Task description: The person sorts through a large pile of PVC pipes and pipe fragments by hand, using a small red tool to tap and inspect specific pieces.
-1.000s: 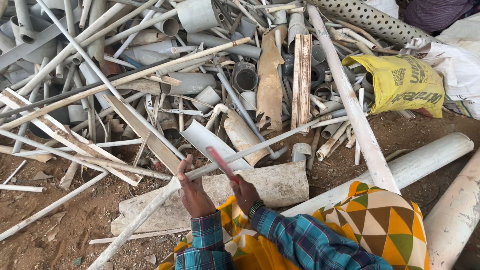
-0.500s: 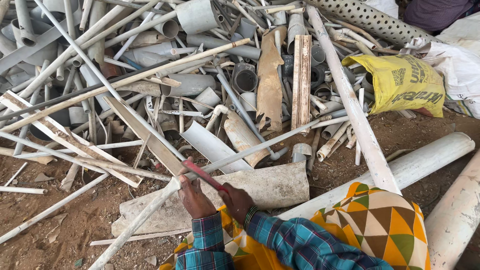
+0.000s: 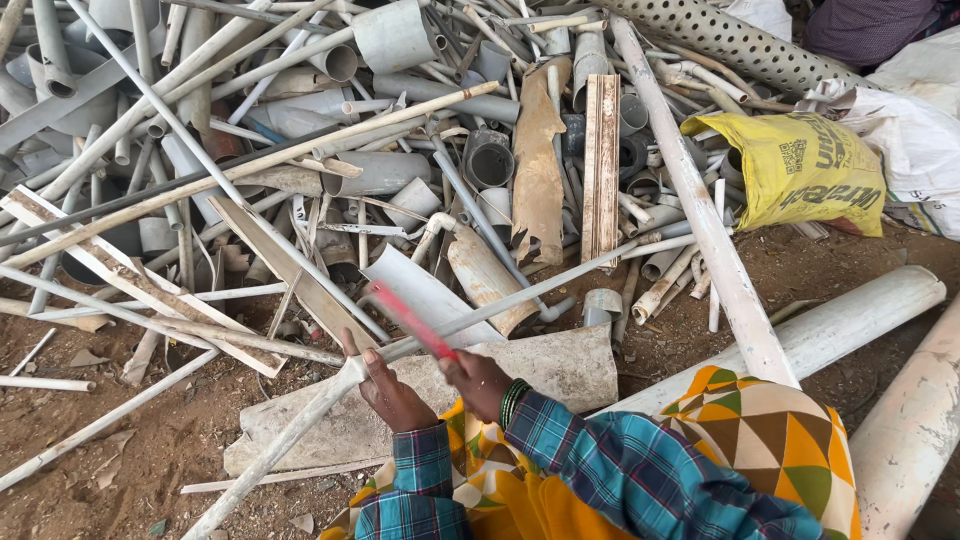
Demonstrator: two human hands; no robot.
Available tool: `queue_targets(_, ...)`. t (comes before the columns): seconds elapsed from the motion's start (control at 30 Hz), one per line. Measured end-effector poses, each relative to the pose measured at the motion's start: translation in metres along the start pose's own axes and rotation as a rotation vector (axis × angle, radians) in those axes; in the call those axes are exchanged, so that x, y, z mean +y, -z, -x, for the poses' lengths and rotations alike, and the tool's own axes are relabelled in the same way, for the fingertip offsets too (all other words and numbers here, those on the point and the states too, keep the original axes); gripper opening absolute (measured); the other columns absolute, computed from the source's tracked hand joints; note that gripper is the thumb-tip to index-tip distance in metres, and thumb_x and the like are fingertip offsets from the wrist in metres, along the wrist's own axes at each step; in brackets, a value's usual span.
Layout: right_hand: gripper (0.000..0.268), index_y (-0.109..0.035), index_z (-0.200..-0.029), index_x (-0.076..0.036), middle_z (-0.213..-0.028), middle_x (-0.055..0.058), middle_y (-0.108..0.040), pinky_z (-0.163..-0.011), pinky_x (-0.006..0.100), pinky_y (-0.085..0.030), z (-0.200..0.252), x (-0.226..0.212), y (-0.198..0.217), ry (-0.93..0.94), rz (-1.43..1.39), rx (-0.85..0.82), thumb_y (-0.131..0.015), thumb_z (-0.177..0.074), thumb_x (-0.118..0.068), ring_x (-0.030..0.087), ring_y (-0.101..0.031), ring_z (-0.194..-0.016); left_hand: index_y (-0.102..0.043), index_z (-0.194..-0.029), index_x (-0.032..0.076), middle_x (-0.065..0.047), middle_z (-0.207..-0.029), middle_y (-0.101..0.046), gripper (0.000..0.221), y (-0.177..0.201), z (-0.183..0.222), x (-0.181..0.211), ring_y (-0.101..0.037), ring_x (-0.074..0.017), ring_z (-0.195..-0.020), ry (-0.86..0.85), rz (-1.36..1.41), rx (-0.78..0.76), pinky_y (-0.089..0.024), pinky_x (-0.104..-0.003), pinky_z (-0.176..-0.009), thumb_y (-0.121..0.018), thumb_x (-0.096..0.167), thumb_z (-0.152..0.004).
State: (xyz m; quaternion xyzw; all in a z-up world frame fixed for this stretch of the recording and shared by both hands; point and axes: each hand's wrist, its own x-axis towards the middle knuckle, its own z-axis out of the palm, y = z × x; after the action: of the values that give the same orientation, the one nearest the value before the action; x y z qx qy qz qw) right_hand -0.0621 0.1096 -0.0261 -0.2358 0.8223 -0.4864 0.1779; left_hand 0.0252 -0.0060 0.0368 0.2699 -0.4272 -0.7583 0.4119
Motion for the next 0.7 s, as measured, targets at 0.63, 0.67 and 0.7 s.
queue_targets(0.63,0.054,-0.064,-0.117,-0.003,-0.081,0.021,-0.072,-0.073,0.046,-0.063,-0.048,-0.069,0.044,-0.198,0.475,-0.296,-0.035,-0.105,-0.047,0.034,-0.075,-0.075,-0.014,-0.167,0.004,-0.031,-0.160,-0.037,0.078,0.004,0.007,-0.017,-0.038,-0.0345,-0.152,-0.308,-0.020,-0.065,-0.027,-0.045,-0.125,-0.034,0.053,-0.110)
queue_targets(0.67,0.054,-0.064,-0.116,-0.002,-0.082,0.021,-0.072,-0.076,0.047,-0.061,-0.048,-0.075,0.044,-0.160,0.505,-0.289,-0.036,-0.105,-0.047,0.034,-0.076,-0.077,-0.014,-0.167,0.003,-0.030,-0.163,-0.033,0.078,0.002,0.007,-0.017,-0.036,-0.0353,-0.153,-0.328,-0.007,-0.075,-0.027,-0.046,-0.125,-0.034,0.053,-0.110)
queue_targets(0.7,0.055,-0.064,-0.115,0.000,-0.084,0.022,-0.073,-0.079,0.047,-0.060,-0.048,-0.079,0.041,-0.123,0.534,-0.282,-0.037,-0.106,-0.047,0.034,-0.076,-0.079,-0.014,-0.166,0.002,-0.028,-0.165,-0.029,0.079,0.001,0.007,-0.016,-0.034,-0.0361,-0.153,-0.347,0.007,-0.086,-0.027,-0.048,-0.124,-0.035,0.053,-0.110)
